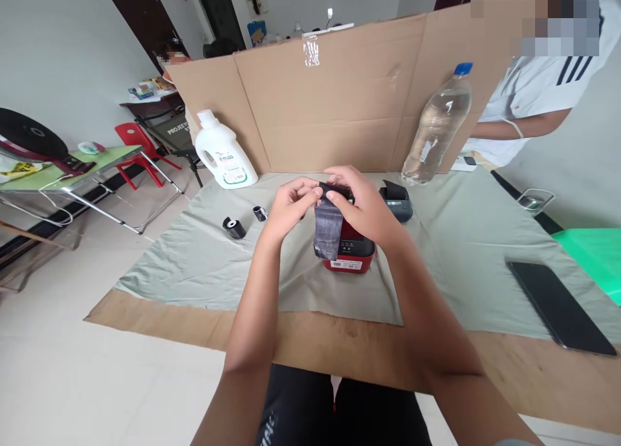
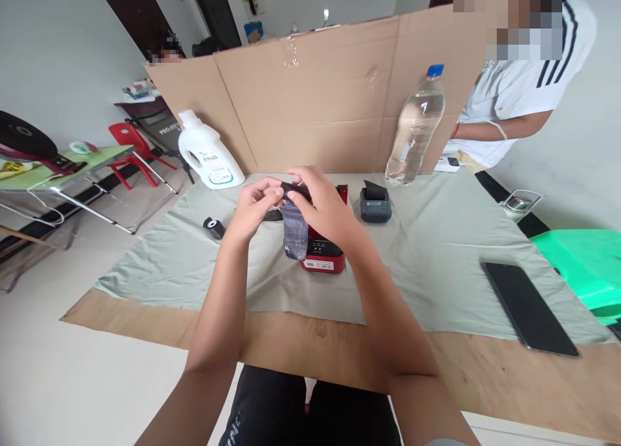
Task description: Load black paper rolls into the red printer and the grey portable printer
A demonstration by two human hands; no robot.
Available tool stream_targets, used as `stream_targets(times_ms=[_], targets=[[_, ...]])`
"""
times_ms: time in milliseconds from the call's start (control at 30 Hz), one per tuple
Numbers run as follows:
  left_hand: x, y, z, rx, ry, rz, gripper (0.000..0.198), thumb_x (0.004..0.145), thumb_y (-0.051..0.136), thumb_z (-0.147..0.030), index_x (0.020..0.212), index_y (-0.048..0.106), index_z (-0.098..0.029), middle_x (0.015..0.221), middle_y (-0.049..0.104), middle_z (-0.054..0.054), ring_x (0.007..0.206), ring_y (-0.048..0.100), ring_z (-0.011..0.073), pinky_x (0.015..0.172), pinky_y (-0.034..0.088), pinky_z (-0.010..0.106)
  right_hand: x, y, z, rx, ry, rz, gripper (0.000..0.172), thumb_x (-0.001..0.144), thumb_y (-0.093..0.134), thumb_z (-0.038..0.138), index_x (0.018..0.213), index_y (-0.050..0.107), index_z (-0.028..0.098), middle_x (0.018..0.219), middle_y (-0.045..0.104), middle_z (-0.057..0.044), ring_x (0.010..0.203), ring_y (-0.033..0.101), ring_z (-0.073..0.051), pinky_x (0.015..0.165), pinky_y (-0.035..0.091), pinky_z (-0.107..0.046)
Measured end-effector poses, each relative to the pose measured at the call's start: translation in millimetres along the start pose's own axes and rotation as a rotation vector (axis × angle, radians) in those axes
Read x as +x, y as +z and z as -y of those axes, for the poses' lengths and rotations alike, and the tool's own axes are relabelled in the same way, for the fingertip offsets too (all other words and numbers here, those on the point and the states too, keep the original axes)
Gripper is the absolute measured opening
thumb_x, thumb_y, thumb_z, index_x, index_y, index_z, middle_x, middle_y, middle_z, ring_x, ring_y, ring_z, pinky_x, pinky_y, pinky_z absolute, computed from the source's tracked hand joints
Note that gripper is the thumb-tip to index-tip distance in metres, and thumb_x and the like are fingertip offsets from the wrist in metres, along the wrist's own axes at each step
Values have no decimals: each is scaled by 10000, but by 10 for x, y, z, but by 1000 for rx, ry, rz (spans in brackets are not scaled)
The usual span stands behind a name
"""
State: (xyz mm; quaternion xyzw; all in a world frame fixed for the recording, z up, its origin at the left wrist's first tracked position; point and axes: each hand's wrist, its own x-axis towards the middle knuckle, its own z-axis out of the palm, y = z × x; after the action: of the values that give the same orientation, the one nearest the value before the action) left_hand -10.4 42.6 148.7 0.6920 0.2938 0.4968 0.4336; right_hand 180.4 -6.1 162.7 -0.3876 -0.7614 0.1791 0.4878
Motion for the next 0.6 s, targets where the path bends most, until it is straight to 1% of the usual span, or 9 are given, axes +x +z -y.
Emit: stream_targets(times_ms=[67,167,233,267,367,433,500,533,600], targets=[[50,-1,-17,-25,36,-13,439,789,825,-594,939,707,-198,688,671,-19,632,606,110,625,490,236,15,7,-24,55,99,-64,290,996,530,341,1256,619,248,1240,691,-85,1168,641,-260,987,514,-419],[63,-4,0,-30,84,23,445,784,837,-574,1022,711,-220,797,730,2,726,670,137,696,538,263,25,-17,-38,152,205,-52,258,975,565,376,1173,639,228,1156,719,-68,1036,678,-235,904,540,-384],[54,-18,15,-15,93,64,448,813,812,-582,1068,713,-227,839,744,14,779,695,154,718,547,274,26,-38,-30,205,219,-28,263,947,604,364,1173,636,232,1160,716,-62,1009,685,-227,875,549,-369],[50,-27,20,0,92,76,443,835,789,-591,1073,718,-225,821,737,13,779,697,158,716,546,275,26,-45,-22,224,217,-19,271,931,623,353,1174,635,235,1166,713,-61,1012,687,-228,865,552,-363],[44,-46,15,48,109,62,417,883,740,-595,1067,736,-221,774,711,7,765,696,160,712,543,280,26,-48,10,253,221,-10,294,903,653,328,1182,629,240,1192,696,-57,1035,685,-222,857,555,-345],[45,-42,-1,85,163,24,399,853,790,-554,1090,734,-237,873,740,18,830,713,167,751,558,288,25,-47,29,255,253,-52,265,925,629,341,1170,629,242,1188,687,-49,1004,683,-200,849,555,-331],[44,-26,-20,111,203,2,451,801,852,-514,1143,718,-252,983,760,32,915,727,179,788,570,290,20,-55,39,265,284,-90,224,951,597,359,1138,633,241,1151,686,-41,940,680,-179,820,557,-320],[43,-15,-28,110,200,2,477,792,859,-514,1161,710,-250,990,764,35,918,733,181,785,574,288,16,-63,40,278,287,-96,214,952,596,362,1123,634,241,1136,685,-37,912,679,-172,800,558,-315],[37,9,-38,79,146,20,467,827,819,-544,1152,704,-229,923,765,34,852,740,172,758,582,286,7,-83,38,313,270,-85,219,931,622,352,1125,628,250,1146,683,-33,907,684,-173,774,562,-308]])
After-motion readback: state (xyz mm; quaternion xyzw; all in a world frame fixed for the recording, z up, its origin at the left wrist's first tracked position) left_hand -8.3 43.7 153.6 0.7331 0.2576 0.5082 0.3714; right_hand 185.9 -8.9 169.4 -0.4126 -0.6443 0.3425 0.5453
